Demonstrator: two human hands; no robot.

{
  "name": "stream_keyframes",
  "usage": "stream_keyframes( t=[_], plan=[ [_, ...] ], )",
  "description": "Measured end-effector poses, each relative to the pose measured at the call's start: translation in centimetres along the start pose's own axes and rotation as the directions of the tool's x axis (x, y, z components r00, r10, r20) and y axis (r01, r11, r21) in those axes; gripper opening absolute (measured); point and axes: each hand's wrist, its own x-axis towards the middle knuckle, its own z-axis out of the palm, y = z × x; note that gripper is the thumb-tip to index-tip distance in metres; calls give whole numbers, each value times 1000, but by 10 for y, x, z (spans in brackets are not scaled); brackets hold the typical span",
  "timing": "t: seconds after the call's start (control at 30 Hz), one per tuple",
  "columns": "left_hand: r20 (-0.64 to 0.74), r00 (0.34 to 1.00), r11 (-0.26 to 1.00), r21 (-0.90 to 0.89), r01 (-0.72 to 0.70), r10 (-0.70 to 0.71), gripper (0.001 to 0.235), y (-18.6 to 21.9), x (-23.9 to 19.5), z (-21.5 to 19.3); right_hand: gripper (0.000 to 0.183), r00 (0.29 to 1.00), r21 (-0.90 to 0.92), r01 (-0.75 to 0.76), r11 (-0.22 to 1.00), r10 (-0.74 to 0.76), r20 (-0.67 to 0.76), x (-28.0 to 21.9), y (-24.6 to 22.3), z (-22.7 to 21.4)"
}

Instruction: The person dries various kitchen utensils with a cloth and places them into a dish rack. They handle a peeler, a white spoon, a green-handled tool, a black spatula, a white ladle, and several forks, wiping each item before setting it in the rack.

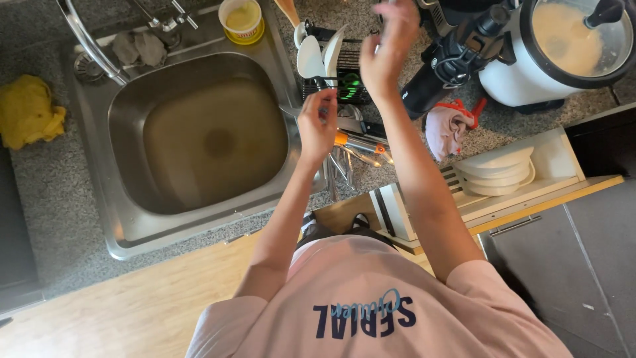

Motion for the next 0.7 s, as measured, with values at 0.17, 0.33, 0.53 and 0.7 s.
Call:
stream_keyframes(
  t=[0.17,0.33,0.53,0.7],
  plan=[
    [-85,992,992,78,104,-98,21,12,10,2,59,861,150,219,964,-263,435,25,-13,-9],
    [-338,903,884,459,-86,264,40,40,31,-5,28,690,190,-104,976,-66,721,33,-11,-13],
    [-216,968,959,276,-64,127,46,7,52,-4,11,784,371,80,925,-288,550,48,-25,-30],
    [-223,956,946,303,-117,190,42,9,56,-1,7,854,218,211,953,-288,433,61,-16,-45]
  ],
)
